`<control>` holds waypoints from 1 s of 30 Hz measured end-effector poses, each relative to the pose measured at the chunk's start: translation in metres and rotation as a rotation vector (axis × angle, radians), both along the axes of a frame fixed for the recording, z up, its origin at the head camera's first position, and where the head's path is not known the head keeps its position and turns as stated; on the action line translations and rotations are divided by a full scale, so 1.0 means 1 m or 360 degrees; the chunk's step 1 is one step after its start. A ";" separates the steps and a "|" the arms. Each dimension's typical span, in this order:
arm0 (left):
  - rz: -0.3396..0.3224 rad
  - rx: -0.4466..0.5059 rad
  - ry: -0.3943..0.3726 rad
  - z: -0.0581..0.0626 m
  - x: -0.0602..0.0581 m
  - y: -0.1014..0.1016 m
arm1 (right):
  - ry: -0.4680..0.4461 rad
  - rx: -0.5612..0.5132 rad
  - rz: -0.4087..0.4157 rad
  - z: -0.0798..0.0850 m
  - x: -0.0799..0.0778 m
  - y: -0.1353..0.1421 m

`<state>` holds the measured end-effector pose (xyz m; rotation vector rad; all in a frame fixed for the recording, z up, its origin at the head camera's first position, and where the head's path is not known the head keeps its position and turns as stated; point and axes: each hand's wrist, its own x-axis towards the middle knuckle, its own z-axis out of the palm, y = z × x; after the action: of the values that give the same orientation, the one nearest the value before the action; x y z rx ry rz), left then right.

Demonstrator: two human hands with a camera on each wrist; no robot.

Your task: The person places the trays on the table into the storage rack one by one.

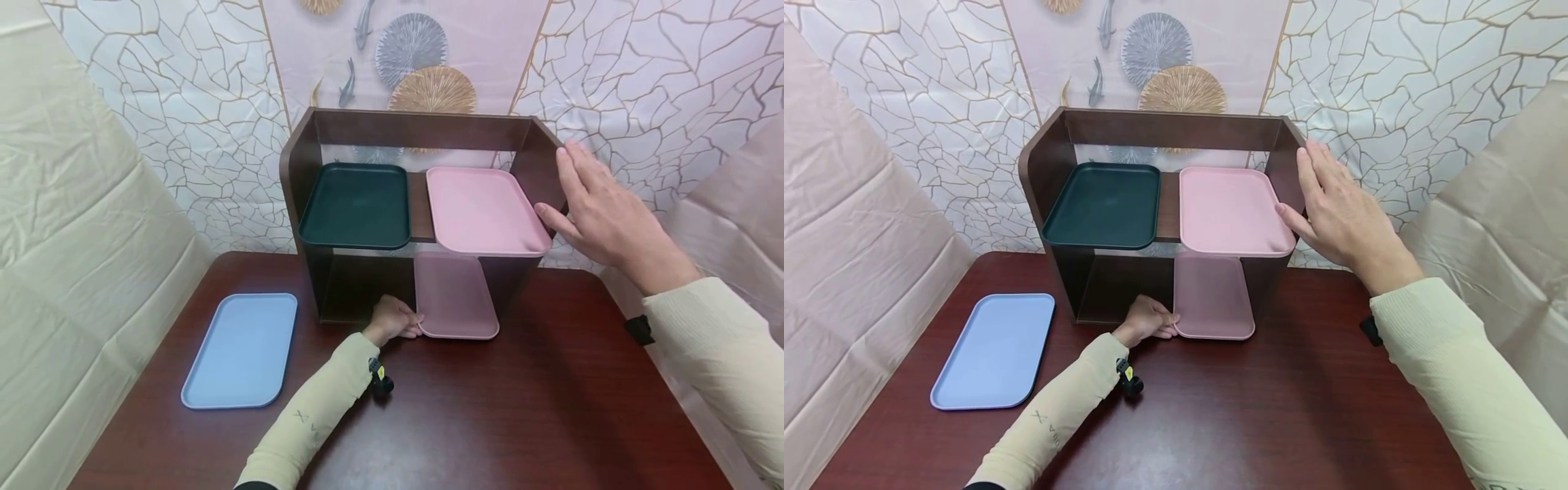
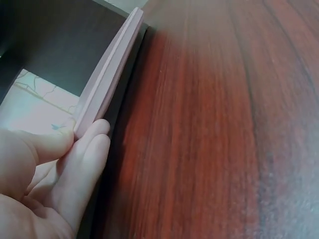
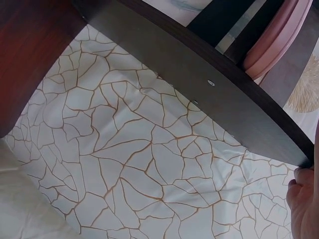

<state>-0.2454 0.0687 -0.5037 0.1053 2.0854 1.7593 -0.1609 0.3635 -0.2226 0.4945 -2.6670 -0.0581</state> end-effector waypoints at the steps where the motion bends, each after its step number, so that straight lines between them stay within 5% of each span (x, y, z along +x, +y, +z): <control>1: 0.0017 -0.0015 0.0007 0.000 0.001 0.000 | 0.0002 -0.0004 0.0002 0.000 0.000 0.000; 11: 0.0072 -0.0240 0.0225 0.000 0.006 0.000 | 0.0025 -0.0012 0.0027 -0.004 0.000 0.000; 22: -0.0193 -0.0674 0.0567 0.028 0.020 -0.026 | 0.0018 0.0005 0.0029 -0.001 -0.001 0.000; 30: -0.0356 -0.0799 0.0689 0.047 0.028 -0.059 | 0.0007 -0.0005 0.0012 0.001 0.000 -0.001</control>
<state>-0.2176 0.0100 -0.4563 0.5899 2.6326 1.1108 -0.1607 0.3622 -0.2219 0.5029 -2.6602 -0.0530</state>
